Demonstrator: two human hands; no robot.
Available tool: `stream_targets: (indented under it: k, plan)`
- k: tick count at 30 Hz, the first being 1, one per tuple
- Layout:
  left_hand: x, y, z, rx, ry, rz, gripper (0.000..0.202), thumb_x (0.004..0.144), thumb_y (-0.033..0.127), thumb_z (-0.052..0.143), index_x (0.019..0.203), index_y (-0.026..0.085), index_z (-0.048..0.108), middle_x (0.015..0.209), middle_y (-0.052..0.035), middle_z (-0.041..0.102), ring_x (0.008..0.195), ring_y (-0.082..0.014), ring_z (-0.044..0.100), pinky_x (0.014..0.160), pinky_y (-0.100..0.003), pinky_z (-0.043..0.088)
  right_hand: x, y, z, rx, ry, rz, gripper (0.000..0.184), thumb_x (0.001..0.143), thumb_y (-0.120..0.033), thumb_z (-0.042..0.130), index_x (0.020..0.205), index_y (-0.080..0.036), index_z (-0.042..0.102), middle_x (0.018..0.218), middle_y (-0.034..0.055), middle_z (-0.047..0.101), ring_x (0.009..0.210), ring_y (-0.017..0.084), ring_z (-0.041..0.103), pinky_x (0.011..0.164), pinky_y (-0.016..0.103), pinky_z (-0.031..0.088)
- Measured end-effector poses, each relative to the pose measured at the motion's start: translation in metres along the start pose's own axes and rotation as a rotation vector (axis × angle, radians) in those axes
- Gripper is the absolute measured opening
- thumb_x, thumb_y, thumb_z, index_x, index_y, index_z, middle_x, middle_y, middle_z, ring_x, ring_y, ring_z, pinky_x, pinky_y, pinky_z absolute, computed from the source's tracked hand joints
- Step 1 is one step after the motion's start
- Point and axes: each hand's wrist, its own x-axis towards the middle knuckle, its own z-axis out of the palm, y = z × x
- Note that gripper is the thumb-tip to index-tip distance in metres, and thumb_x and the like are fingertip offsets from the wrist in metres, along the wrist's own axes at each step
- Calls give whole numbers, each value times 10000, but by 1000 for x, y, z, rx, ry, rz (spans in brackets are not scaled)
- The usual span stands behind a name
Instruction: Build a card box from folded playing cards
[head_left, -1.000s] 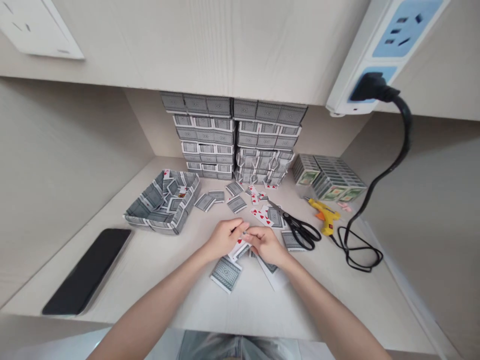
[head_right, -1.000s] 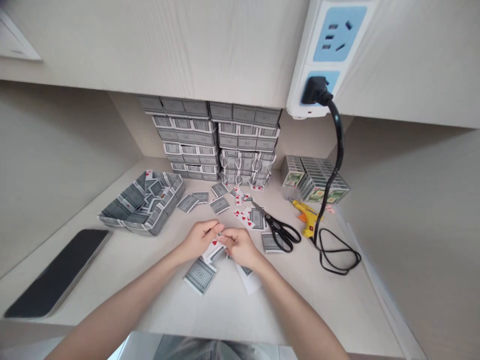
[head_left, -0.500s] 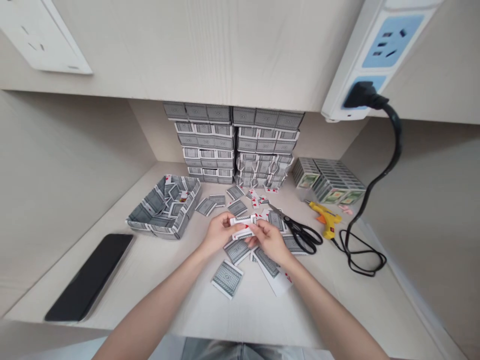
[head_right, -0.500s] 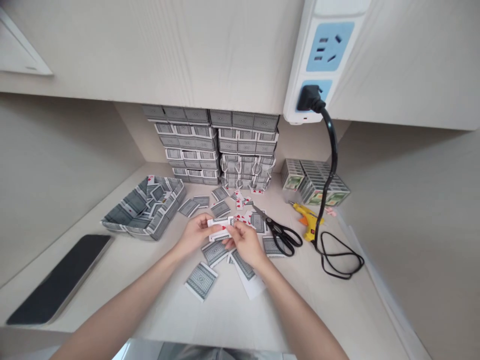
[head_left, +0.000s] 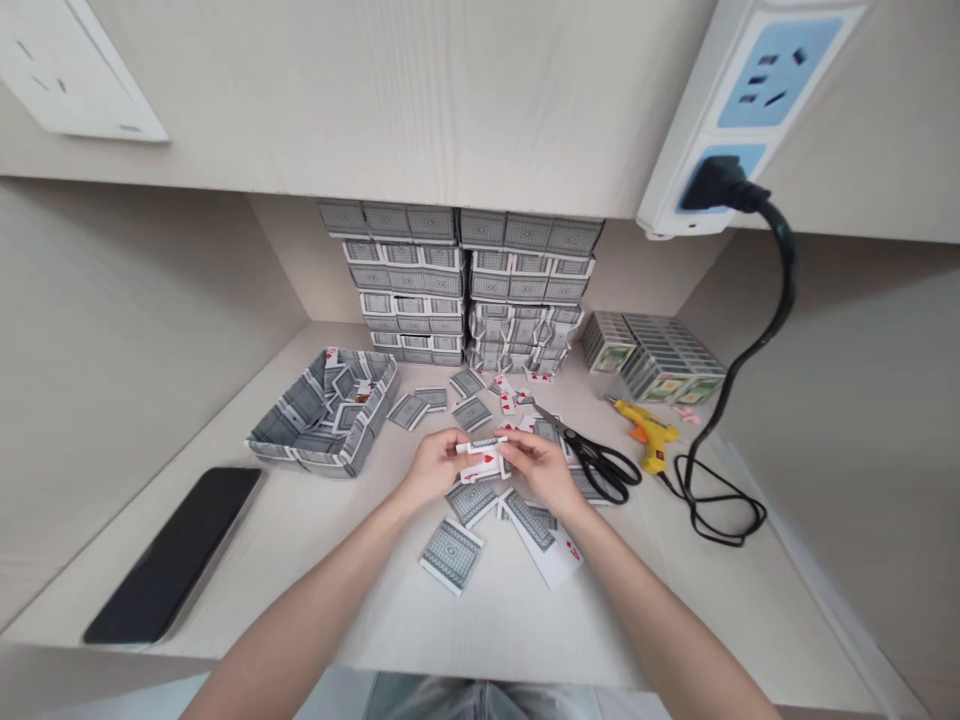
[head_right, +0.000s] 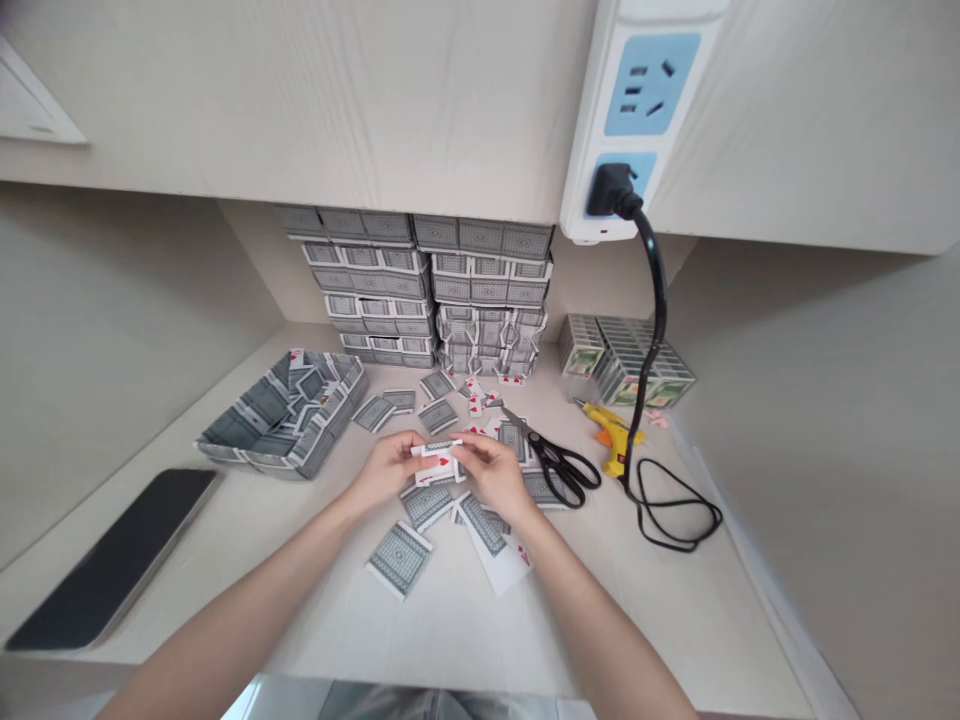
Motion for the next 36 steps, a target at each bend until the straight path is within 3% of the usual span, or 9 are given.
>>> stream_targets:
  k: [2,7,10,15,20,26,30,36]
  plan:
    - [0,0,0,11,6,-2,313,491,308,758,600,113,539,547,38,564,492,-73,497,483,-190,393,-1,0,0,-16,7,-33,257,658,-369,658,826,-174,657,717,17,642,611,136,553,562,251,429]
    - [0,5,0,-42,67,-54,345,500,331,758,704,102,601,616,-3,625,535,-102,551,507,-213,447,-3,1,4,26,4,16,281,688,-446,621,728,-176,550,468,-54,514,385,94,445,408,223,369]
    - [-1,10,1,-128,94,-61,371,579,390,708,807,113,617,702,-29,651,619,-139,594,561,-262,503,-5,-2,6,102,-23,56,308,689,-471,617,721,-188,499,500,-39,562,400,104,497,443,241,424]
    - [-5,14,4,-153,99,60,351,654,416,647,837,119,613,817,-56,657,737,-171,608,677,-321,520,-8,-9,11,318,-17,118,325,666,-437,658,751,-201,450,589,-38,594,522,133,610,549,280,507]
    - [-8,14,6,23,135,180,283,687,371,617,835,129,632,805,-54,672,739,-167,604,697,-289,488,-10,-11,12,385,-154,124,336,667,-387,664,833,-223,422,591,-71,566,489,136,620,495,262,506]
    - [-13,7,9,194,197,249,276,775,366,507,926,145,573,755,-19,627,629,-121,562,583,-228,470,-15,-17,18,332,-205,104,470,687,-355,639,1038,-241,348,545,-79,578,430,149,604,450,257,485]
    - [-20,4,16,296,251,260,295,840,398,375,996,177,492,667,15,546,536,-99,507,472,-194,432,-17,-16,26,370,-227,135,444,695,-387,623,1001,-254,330,558,-86,576,436,151,611,455,264,485]
    - [-23,5,19,287,288,186,222,827,395,366,860,192,449,589,46,488,469,-100,493,387,-186,402,-20,-16,30,377,-268,208,436,691,-443,614,962,-260,325,573,-83,586,424,150,601,440,262,468]
